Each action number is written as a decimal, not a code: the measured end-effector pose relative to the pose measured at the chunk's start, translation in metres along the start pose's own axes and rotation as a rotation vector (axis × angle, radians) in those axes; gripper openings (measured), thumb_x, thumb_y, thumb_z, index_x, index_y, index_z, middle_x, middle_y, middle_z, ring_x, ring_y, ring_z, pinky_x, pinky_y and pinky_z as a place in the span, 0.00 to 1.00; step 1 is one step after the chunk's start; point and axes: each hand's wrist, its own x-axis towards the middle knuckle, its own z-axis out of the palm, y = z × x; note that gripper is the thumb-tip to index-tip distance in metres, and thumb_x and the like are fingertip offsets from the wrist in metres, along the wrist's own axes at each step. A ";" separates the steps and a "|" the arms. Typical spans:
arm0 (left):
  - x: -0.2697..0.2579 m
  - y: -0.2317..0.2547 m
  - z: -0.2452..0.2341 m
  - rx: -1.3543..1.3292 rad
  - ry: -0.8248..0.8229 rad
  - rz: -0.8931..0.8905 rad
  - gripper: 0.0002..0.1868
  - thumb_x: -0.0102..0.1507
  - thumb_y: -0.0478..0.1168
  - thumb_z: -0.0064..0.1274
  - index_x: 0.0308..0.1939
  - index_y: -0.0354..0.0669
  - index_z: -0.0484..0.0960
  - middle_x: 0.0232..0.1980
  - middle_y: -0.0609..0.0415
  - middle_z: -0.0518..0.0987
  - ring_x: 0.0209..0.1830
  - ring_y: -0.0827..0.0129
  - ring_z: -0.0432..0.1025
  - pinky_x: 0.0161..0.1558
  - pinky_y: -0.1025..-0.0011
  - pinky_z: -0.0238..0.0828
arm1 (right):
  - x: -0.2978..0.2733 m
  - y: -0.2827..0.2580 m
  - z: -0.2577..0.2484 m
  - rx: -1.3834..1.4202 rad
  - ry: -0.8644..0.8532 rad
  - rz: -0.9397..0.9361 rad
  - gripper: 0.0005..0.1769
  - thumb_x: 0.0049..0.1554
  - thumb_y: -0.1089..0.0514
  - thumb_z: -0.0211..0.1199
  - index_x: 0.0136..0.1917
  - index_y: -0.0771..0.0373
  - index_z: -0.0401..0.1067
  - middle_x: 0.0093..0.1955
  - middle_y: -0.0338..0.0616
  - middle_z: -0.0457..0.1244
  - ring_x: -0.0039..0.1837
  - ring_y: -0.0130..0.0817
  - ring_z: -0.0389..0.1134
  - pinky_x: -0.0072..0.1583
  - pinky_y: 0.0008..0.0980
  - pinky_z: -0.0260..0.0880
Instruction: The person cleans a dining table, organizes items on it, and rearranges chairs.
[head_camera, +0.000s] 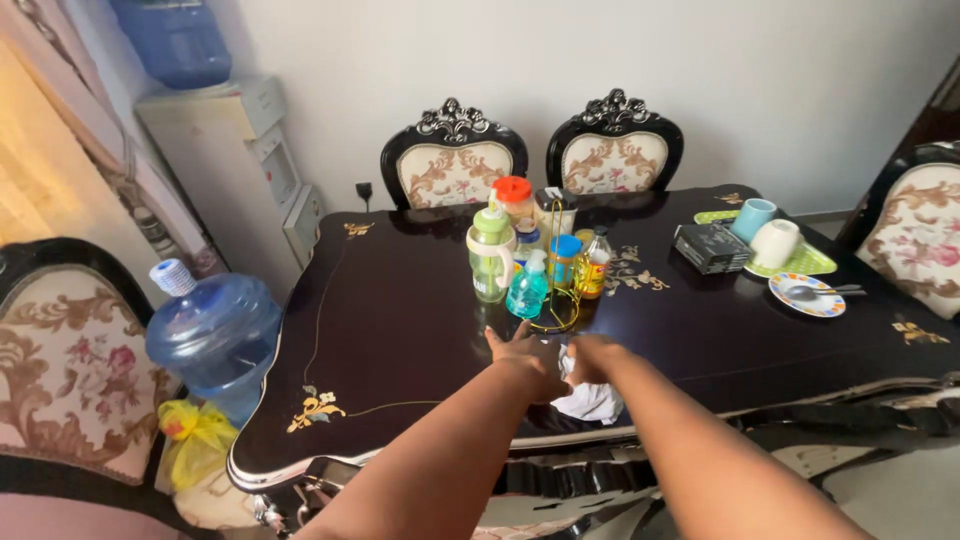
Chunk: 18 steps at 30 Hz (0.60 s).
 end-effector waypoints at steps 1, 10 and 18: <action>0.002 -0.007 0.007 -0.007 -0.006 -0.008 0.44 0.62 0.68 0.49 0.77 0.52 0.63 0.82 0.56 0.58 0.87 0.53 0.34 0.72 0.22 0.32 | 0.000 -0.011 0.000 -0.003 -0.008 -0.009 0.33 0.47 0.43 0.76 0.61 0.58 0.72 0.63 0.53 0.67 0.63 0.50 0.69 0.63 0.45 0.70; -0.015 -0.029 0.020 -0.146 -0.167 -0.165 0.58 0.60 0.69 0.55 0.83 0.57 0.38 0.86 0.51 0.41 0.86 0.59 0.28 0.72 0.22 0.25 | -0.053 -0.082 -0.008 -0.018 -0.160 0.225 0.70 0.44 0.41 0.83 0.84 0.49 0.38 0.81 0.46 0.48 0.79 0.55 0.54 0.69 0.66 0.61; -0.009 -0.027 0.018 -0.090 -0.136 -0.107 0.58 0.61 0.70 0.52 0.83 0.59 0.35 0.86 0.53 0.40 0.86 0.61 0.26 0.72 0.21 0.20 | -0.014 -0.032 0.031 -0.061 -0.129 0.322 0.24 0.62 0.60 0.54 0.70 0.48 0.72 0.75 0.40 0.62 0.77 0.49 0.61 0.69 0.57 0.66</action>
